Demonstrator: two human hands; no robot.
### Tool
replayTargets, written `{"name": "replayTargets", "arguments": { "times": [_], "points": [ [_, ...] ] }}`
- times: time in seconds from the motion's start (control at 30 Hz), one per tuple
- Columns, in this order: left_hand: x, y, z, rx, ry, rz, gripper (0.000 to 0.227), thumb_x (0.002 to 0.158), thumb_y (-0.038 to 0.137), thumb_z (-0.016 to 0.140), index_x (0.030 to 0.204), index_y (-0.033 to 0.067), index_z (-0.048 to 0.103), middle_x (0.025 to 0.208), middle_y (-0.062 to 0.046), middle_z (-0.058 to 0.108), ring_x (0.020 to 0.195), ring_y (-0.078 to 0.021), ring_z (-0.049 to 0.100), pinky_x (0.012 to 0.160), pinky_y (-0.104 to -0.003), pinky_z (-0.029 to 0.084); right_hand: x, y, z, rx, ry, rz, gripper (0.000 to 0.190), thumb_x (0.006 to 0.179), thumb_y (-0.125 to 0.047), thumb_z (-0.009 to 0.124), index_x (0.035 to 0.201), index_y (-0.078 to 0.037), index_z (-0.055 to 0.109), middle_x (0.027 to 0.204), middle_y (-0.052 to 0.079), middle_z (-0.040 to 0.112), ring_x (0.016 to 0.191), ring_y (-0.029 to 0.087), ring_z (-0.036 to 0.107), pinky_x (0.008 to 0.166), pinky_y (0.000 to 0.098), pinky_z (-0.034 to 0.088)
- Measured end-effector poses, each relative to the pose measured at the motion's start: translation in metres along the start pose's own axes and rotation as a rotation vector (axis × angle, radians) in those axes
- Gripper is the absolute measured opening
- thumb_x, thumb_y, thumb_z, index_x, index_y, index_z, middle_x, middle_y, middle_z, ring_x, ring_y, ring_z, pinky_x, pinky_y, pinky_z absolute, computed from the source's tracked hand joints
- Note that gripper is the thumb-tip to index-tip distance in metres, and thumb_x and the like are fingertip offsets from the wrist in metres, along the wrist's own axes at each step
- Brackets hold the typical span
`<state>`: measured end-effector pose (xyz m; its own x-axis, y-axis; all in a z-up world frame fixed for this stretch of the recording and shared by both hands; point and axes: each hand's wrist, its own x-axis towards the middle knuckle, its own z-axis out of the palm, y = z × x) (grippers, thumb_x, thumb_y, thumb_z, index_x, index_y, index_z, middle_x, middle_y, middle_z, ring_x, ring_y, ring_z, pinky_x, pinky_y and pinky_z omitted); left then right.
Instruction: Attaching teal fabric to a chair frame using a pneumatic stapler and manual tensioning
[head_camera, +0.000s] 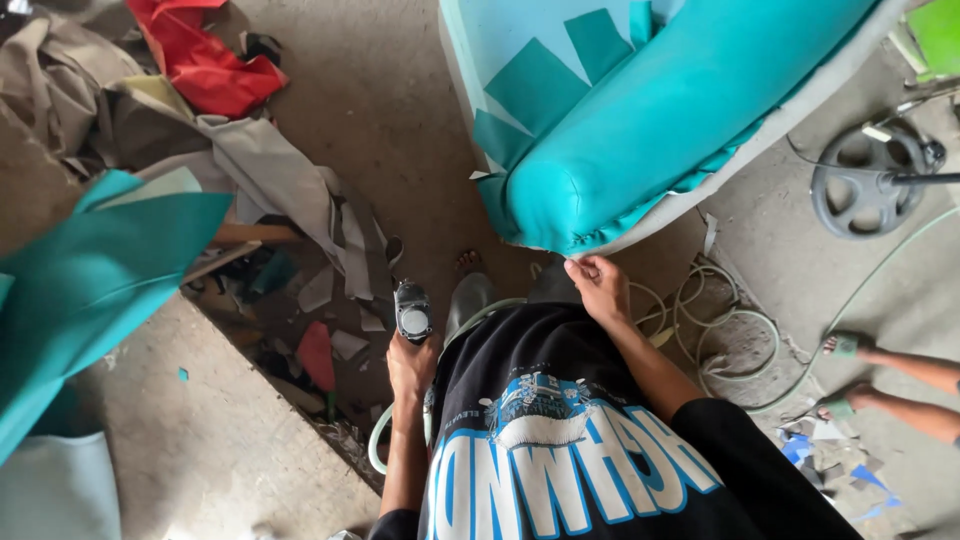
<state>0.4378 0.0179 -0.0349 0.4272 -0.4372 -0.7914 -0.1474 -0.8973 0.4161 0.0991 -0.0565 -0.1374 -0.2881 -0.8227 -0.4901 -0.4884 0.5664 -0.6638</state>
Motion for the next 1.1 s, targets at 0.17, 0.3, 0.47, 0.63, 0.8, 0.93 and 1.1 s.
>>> {"name": "replayTargets", "arguments": {
  "times": [0.17, 0.3, 0.47, 0.63, 0.8, 0.93, 1.1],
  "points": [
    [0.012, -0.01, 0.001, -0.023, 0.03, 0.02, 0.036, 0.07, 0.031, 0.07, 0.099, 0.0093, 0.074, 0.082, -0.02, 0.075, 0.092, -0.0377, 0.076, 0.081, -0.055, 0.053, 0.009, -0.002, 0.005, 0.021, 0.023, 0.103, 0.04, 0.091, -0.058, 0.081, 0.106, -0.02, 0.082, 0.073, 0.0, 0.077, 0.082, 0.014, 0.077, 0.075, 0.0328, 0.06],
    [-0.013, 0.003, -0.027, -0.202, 0.135, 0.002, 0.019, 0.079, 0.014, 0.073, 0.087, -0.0014, 0.078, 0.069, -0.022, 0.071, 0.068, -0.0252, 0.068, 0.065, -0.046, 0.056, 0.008, -0.019, 0.009, 0.08, 0.062, 0.167, 0.045, 0.085, -0.057, 0.084, 0.097, -0.013, 0.083, 0.073, 0.006, 0.077, 0.078, 0.017, 0.078, 0.07, 0.0322, 0.059],
    [-0.052, 0.016, -0.111, -0.229, 0.229, 0.059, 0.047, 0.093, 0.004, 0.07, 0.139, 0.0026, 0.061, 0.11, -0.019, 0.078, 0.085, -0.0257, 0.075, 0.077, -0.033, 0.064, -0.006, -0.068, -0.006, 0.18, 0.083, 0.207, 0.045, 0.09, -0.038, 0.08, 0.059, -0.007, 0.068, 0.056, 0.004, 0.067, 0.057, 0.013, 0.062, 0.061, 0.0316, 0.05],
    [-0.026, -0.045, -0.167, -0.133, 0.524, 0.127, 0.019, 0.083, 0.006, 0.069, 0.1, 0.0055, 0.076, 0.075, -0.009, 0.073, 0.06, -0.0182, 0.067, 0.054, -0.035, 0.056, 0.004, -0.036, -0.007, 0.217, 0.019, 0.091, 0.047, 0.09, -0.04, 0.076, 0.057, -0.011, 0.06, 0.055, 0.002, 0.062, 0.055, 0.014, 0.054, 0.059, 0.0374, 0.044],
    [0.007, -0.116, -0.185, 0.128, 0.833, -0.041, 0.026, 0.078, 0.014, 0.064, 0.101, 0.0032, 0.066, 0.082, -0.015, 0.069, 0.063, -0.0307, 0.064, 0.052, -0.049, 0.053, 0.005, -0.032, -0.015, 0.238, -0.033, 0.034, 0.036, 0.086, -0.043, 0.074, 0.072, -0.009, 0.075, 0.057, 0.005, 0.063, 0.059, 0.016, 0.058, 0.064, 0.0344, 0.046],
    [0.038, -0.15, -0.171, 0.212, 0.797, -0.164, 0.046, 0.083, 0.012, 0.053, 0.127, 0.0038, 0.062, 0.115, -0.028, 0.071, 0.106, -0.0532, 0.068, 0.089, -0.064, 0.053, 0.03, 0.008, -0.004, 0.286, -0.159, 0.047, 0.03, 0.086, -0.035, 0.08, 0.094, -0.006, 0.082, 0.082, 0.005, 0.079, 0.065, 0.015, 0.068, 0.063, 0.0292, 0.057],
    [0.05, -0.142, -0.134, 0.369, 0.769, -0.257, 0.096, 0.085, 0.085, 0.063, 0.126, -0.0018, 0.053, 0.107, -0.018, 0.076, 0.096, -0.0387, 0.077, 0.079, -0.05, 0.06, 0.064, 0.018, -0.011, 0.287, -0.071, 0.067, 0.028, 0.09, -0.03, 0.087, 0.089, -0.005, 0.076, 0.068, 0.003, 0.067, 0.053, 0.009, 0.06, 0.051, 0.0204, 0.051]
  ]
}}
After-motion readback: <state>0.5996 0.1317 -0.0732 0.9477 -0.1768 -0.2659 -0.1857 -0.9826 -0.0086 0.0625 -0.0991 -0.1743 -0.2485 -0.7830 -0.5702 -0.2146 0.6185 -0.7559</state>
